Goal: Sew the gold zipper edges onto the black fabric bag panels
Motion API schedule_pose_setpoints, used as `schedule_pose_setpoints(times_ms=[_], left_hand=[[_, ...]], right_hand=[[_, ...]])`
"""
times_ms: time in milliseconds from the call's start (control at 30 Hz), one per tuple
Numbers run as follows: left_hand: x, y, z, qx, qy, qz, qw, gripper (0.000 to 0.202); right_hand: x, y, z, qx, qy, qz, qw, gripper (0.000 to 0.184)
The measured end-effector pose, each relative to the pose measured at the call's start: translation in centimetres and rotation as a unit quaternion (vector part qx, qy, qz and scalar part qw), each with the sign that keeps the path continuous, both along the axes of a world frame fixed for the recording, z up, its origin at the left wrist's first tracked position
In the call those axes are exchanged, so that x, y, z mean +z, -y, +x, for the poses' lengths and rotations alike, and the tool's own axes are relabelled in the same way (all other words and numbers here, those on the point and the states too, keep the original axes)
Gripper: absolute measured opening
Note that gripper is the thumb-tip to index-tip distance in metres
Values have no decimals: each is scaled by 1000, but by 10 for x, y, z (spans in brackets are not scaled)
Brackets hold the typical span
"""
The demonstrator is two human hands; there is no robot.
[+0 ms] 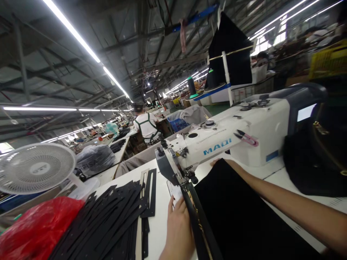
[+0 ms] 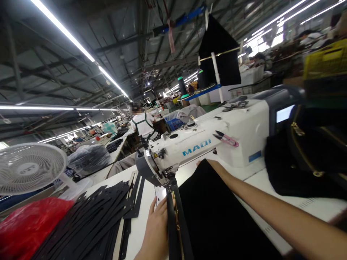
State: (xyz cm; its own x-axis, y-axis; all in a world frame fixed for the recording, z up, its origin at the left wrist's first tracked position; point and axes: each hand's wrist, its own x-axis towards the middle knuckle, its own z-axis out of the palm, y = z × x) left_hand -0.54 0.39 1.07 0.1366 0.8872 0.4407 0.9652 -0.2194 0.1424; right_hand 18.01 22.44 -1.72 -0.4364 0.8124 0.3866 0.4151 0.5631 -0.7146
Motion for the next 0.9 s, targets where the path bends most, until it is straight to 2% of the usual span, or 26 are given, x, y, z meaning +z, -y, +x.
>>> schedule_pose_setpoints(times_ms=[133, 233, 333, 433, 567, 667, 767, 833, 900], left_hand=[[-3, 0, 4, 21, -42, 14, 999, 53], [3, 1, 6, 0, -68, 13, 998, 56], [13, -1, 8, -27, -67, -17, 997, 57], [17, -2, 12, -10, -43, -36, 998, 55], [12, 5, 16, 29, -4, -29, 999, 46], [2, 10, 13, 79, 31, 25, 996, 34], [-9, 11, 5, 62, 4, 70, 996, 43], [-14, 9, 0, 13, -38, 54, 998, 47], [-14, 6, -4, -24, -67, 28, 997, 49]], right_hand=[[11, -6, 17, -36, 92, -32, 995, 61], [12, 0, 12, -51, 164, -22, 985, 51], [9, 11, 3, -57, 234, 15, 970, 37], [11, 16, -1, -49, 284, 61, 956, 29], [29, 15, -6, -29, 315, 128, 940, 20], [44, 32, -13, -21, 315, 184, 931, 21], [45, 70, -21, 38, 299, 231, 925, 23], [37, 98, -26, 133, 244, 256, 926, 29], [27, 118, -29, 201, 197, 248, 927, 39]])
